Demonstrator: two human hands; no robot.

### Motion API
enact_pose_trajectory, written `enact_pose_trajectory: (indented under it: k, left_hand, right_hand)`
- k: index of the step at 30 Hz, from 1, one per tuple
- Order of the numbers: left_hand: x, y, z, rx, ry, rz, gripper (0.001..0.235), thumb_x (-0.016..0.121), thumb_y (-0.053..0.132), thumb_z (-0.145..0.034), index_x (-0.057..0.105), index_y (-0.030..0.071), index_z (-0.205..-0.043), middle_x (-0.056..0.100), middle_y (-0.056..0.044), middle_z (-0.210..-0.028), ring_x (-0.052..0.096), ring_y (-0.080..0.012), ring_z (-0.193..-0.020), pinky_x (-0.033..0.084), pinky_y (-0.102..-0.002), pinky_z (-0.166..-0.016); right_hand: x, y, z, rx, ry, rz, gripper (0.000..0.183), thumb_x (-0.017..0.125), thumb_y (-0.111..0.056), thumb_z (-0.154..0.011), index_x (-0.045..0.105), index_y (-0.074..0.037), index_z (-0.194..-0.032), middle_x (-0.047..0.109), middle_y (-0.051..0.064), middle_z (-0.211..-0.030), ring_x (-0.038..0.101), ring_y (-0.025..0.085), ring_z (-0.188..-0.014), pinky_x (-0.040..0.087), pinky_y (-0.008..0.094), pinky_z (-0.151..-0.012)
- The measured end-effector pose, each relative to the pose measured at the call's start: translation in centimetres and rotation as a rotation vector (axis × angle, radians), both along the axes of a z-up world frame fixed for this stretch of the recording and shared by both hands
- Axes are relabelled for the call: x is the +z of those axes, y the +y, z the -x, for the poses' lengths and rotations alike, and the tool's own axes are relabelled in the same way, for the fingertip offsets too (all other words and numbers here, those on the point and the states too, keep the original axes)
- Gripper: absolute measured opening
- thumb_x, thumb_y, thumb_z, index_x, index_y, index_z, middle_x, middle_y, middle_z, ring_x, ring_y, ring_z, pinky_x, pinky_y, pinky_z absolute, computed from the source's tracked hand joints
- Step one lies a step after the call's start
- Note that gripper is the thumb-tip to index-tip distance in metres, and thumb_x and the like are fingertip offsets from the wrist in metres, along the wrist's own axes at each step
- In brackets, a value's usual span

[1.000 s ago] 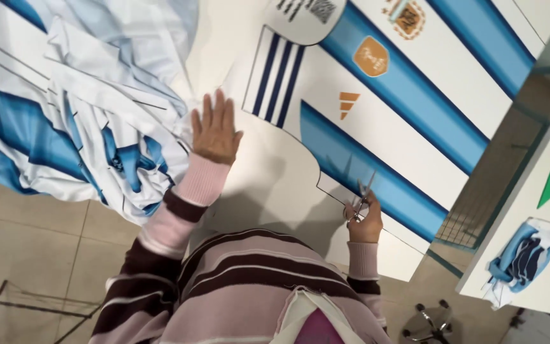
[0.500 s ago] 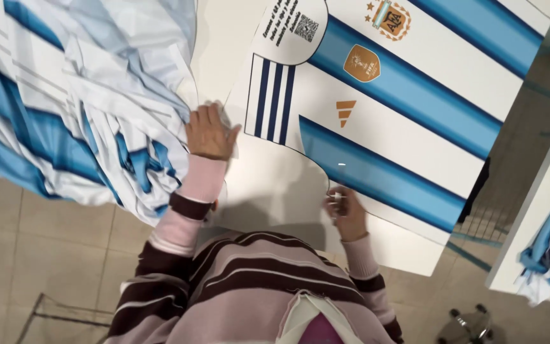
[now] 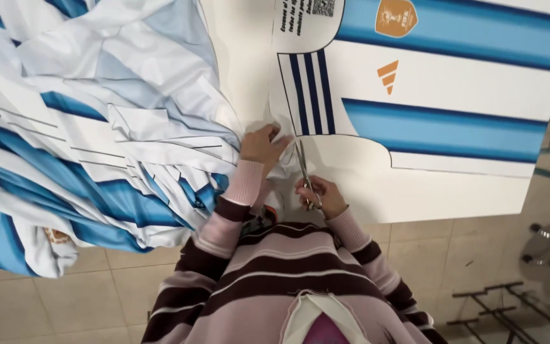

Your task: The person uses scissors to cut a large piece of blue and white striped fabric, following a pre-drawn outline of a soccer jersey. They carefully maneuver the scissors along the curved lines of the pattern, separating the jersey shape from the surrounding material.

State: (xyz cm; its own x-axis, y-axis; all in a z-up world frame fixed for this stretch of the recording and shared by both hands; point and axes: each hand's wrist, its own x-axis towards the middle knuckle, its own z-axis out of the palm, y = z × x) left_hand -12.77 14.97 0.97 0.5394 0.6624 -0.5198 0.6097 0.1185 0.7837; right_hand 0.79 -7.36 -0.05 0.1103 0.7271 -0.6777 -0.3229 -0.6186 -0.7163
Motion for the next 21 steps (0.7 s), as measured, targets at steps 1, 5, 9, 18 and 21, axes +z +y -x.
enact_pose_trajectory:
  k: [1,5,9,18,21]
  left_hand:
    - [-0.2,0.0,0.2,-0.016,0.001,0.008,0.041,0.07,0.042,-0.089,0.071,0.006,-0.108,0.075,-0.013,-0.083,0.075,-0.0311,-0.073,0.058,-0.041,-0.076]
    - [-1.0,0.0,0.4,-0.084,0.112,-0.079,0.048,0.075,0.043,-0.094,0.072,-0.004,-0.096,0.071,-0.022,-0.076,0.07,-0.0351,-0.074,0.055,-0.044,-0.072]
    - [0.7,0.6,1.2,0.094,-0.102,0.048,0.036,0.072,0.036,-0.09,0.076,0.002,-0.103,0.074,-0.014,-0.071,0.072,-0.0204,-0.061,0.055,-0.036,-0.062]
    - [1.2,0.9,1.3,0.191,-0.139,0.177,0.03,0.071,0.03,-0.091,0.077,0.003,-0.102,0.074,-0.009,-0.066,0.069,-0.0133,-0.054,0.054,-0.03,-0.054]
    - [0.6,0.6,1.4,0.159,-0.099,0.131,0.031,0.072,0.032,-0.093,0.076,0.002,-0.101,0.073,-0.009,-0.067,0.069,-0.0132,-0.053,0.054,-0.029,-0.055]
  right_hand:
    - [0.2,0.6,0.2,-0.016,0.001,0.008,0.031,0.074,-0.021,-0.093,0.068,0.003,-0.112,0.071,0.005,-0.088,0.065,0.012,-0.065,0.052,0.027,-0.057]
    - [0.8,2.4,-0.1,0.021,-0.087,0.044,0.031,0.075,-0.026,-0.093,0.071,0.002,-0.107,0.069,0.005,-0.079,0.064,0.011,-0.062,0.053,0.026,-0.057]
    - [0.8,3.8,-0.1,0.092,-0.187,0.154,0.031,0.076,-0.029,-0.093,0.074,0.0,-0.101,0.066,0.006,-0.069,0.06,0.01,-0.057,0.05,0.025,-0.052]
    - [2.3,7.0,0.5,0.124,-0.308,0.266,0.035,0.083,-0.035,-0.085,0.074,-0.001,-0.087,0.068,0.002,-0.067,0.058,0.007,-0.051,0.048,0.024,-0.048]
    - [2.5,7.2,0.8,0.108,-0.313,0.306,0.035,0.083,-0.036,-0.083,0.073,-0.002,-0.086,0.067,0.001,-0.065,0.056,0.007,-0.049,0.046,0.025,-0.045]
